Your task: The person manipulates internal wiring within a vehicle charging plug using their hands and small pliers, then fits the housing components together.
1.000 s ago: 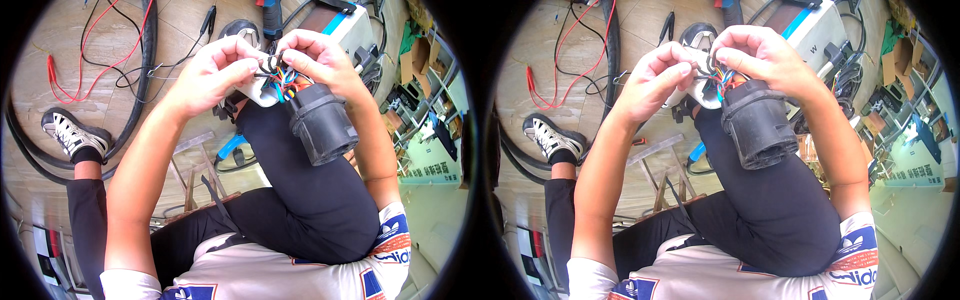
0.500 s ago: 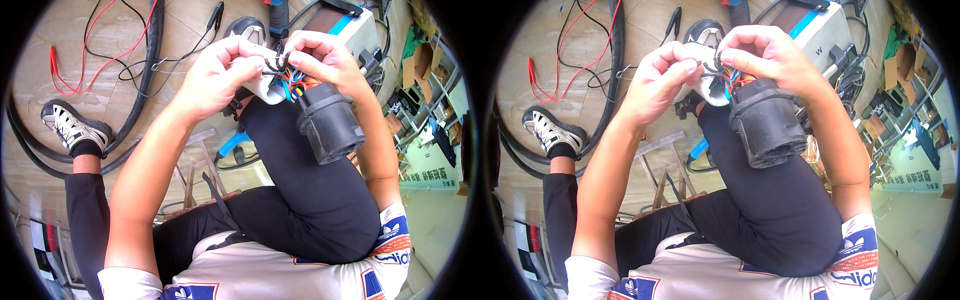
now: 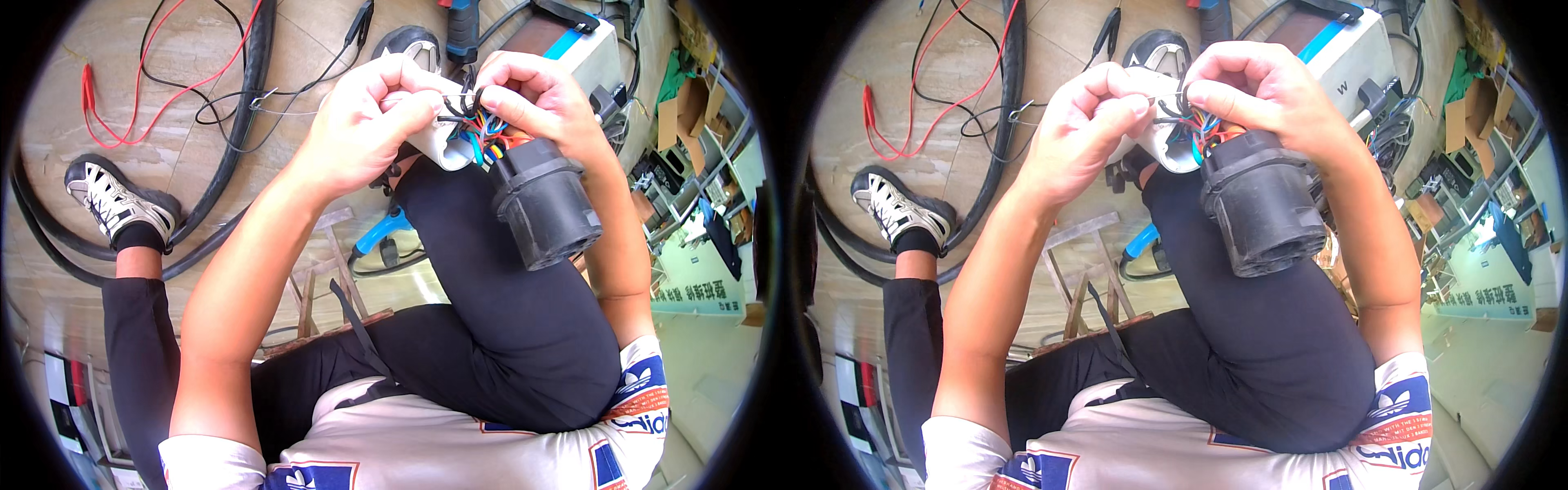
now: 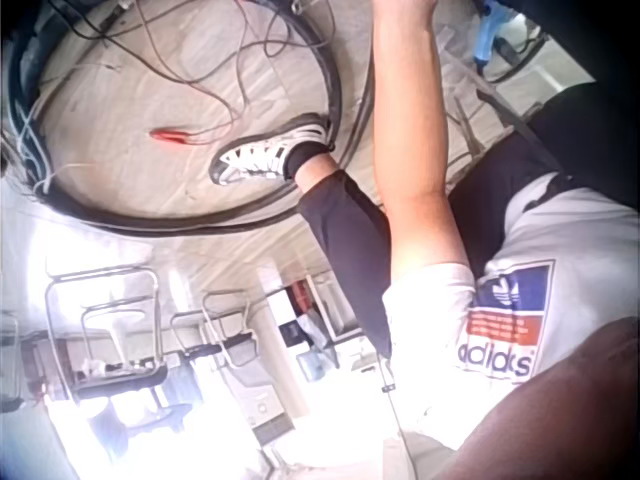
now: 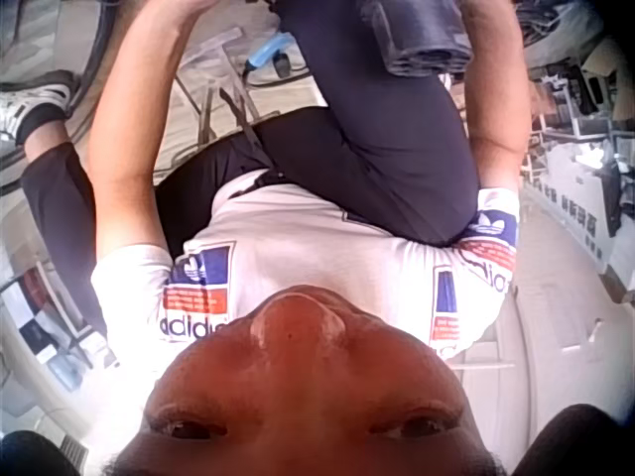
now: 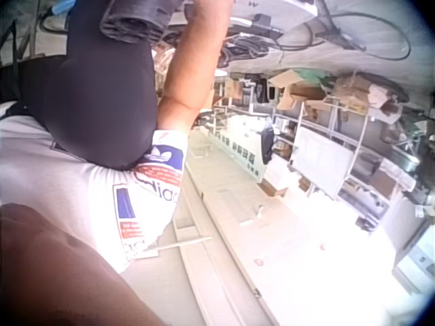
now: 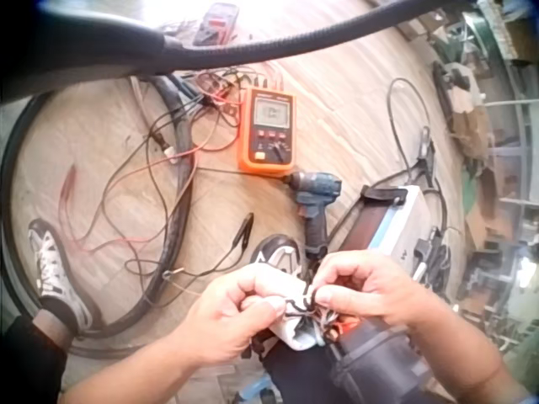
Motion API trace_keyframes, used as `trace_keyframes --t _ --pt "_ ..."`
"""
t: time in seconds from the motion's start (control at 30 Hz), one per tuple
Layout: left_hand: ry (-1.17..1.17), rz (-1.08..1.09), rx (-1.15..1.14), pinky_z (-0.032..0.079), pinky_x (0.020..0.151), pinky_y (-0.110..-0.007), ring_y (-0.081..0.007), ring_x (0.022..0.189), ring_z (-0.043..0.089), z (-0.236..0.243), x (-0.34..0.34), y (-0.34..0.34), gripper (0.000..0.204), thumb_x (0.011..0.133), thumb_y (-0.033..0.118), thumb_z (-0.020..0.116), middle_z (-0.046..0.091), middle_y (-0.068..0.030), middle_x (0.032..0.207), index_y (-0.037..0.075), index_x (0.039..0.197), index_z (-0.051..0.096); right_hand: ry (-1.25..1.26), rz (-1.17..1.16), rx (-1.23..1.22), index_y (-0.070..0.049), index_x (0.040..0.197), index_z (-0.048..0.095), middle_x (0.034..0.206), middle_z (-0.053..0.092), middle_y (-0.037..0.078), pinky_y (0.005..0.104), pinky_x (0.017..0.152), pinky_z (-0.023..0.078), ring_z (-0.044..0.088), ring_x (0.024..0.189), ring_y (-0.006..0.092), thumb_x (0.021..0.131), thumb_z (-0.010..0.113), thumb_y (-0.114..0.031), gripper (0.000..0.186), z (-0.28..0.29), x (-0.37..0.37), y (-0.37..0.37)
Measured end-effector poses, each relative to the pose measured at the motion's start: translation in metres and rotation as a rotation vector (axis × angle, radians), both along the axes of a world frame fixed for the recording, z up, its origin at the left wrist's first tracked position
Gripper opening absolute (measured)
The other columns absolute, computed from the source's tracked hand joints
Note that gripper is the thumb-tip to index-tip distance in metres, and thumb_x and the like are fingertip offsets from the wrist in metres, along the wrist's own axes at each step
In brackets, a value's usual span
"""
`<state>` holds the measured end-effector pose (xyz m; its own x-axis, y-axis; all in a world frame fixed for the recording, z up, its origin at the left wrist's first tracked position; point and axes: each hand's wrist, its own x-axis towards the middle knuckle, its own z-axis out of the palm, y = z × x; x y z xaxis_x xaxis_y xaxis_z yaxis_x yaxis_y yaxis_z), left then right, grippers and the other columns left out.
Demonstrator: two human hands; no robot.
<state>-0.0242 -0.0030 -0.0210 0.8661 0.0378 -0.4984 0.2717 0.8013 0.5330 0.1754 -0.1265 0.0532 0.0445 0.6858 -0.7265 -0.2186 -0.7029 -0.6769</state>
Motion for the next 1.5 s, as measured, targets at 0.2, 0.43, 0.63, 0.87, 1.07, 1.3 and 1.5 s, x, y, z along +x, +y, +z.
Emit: trace_keyframes --t 0.2,0.43,0.63,0.87,1.07,1.3,1.5 --pt "0.023 -0.009 0.047 0.042 0.069 -0.020 -0.0016 0.075 0.048 -0.001 0.000 -0.001 0.016 0.093 0.015 0.066 0.057 0.0054 0.081 0.001 0.101 0.066 -0.017 0.026 -0.005 0.001 0.100 0.066 0.091 0.067 0.001 0.0237 0.078 0.049 0.061 0.086 0.0070 0.095 0.068 -0.015 0.018 0.000 0.000 0.001" --pt "0.001 -0.040 0.051 0.047 0.083 -0.025 -0.0072 0.089 0.058 -0.001 -0.002 0.001 0.013 0.096 0.015 0.065 0.065 -0.0021 0.096 0.004 0.099 0.060 -0.023 0.040 0.014 0.001 0.101 0.066 0.091 0.067 0.001 0.0237 0.078 0.049 0.061 0.086 0.0073 0.095 0.068 -0.015 0.018 0.000 0.000 0.001" --pt "0.010 -0.073 0.097 0.048 0.085 -0.025 -0.0071 0.092 0.059 0.000 -0.001 0.002 0.013 0.096 0.014 0.065 0.065 -0.0031 0.102 0.002 0.101 0.060 -0.013 0.040 0.008 0.001 0.100 0.066 0.090 0.067 0.001 0.0238 0.077 0.049 0.061 0.085 0.0070 0.095 0.068 -0.015 0.017 0.001 0.000 0.002" --pt "-0.001 -0.069 0.093 0.048 0.086 -0.025 -0.0067 0.094 0.059 -0.001 -0.001 0.001 0.014 0.096 0.013 0.065 0.065 -0.0034 0.104 0.001 0.102 0.060 -0.032 0.065 -0.013 0.002 0.100 0.066 0.090 0.067 0.001 0.0235 0.077 0.049 0.060 0.085 0.0065 0.094 0.069 -0.015 0.018 0.001 0.002 0.001" --pt "-0.015 -0.053 0.095 0.048 0.085 -0.024 -0.0064 0.093 0.059 -0.001 0.000 -0.001 0.016 0.096 0.013 0.065 0.066 -0.0026 0.103 0.000 0.106 0.062 -0.036 0.060 -0.035 0.002 0.100 0.067 0.090 0.066 0.000 0.0231 0.077 0.049 0.060 0.084 0.0061 0.094 0.070 -0.016 0.019 0.002 0.001 0.003" --pt "-0.037 -0.125 0.124 0.049 0.084 -0.024 -0.0066 0.092 0.060 -0.004 0.003 0.006 0.018 0.094 0.012 0.065 0.067 -0.0029 0.100 -0.001 0.107 0.064 -0.022 0.059 -0.013 0.001 0.099 0.067 0.090 0.066 0.000 0.0231 0.076 0.048 0.059 0.085 0.0056 0.095 0.068 -0.016 0.018 0.001 0.000 0.001" --pt "-0.032 -0.105 0.084 0.048 0.082 -0.023 -0.0061 0.091 0.060 -0.003 0.003 0.004 0.019 0.094 0.012 0.065 0.067 -0.0026 0.100 -0.001 0.108 0.064 -0.039 0.101 -0.016 0.001 0.099 0.067 0.089 0.065 -0.001 0.0232 0.076 0.048 0.059 0.085 0.0057 0.095 0.068 -0.016 0.017 0.001 0.003 0.003"
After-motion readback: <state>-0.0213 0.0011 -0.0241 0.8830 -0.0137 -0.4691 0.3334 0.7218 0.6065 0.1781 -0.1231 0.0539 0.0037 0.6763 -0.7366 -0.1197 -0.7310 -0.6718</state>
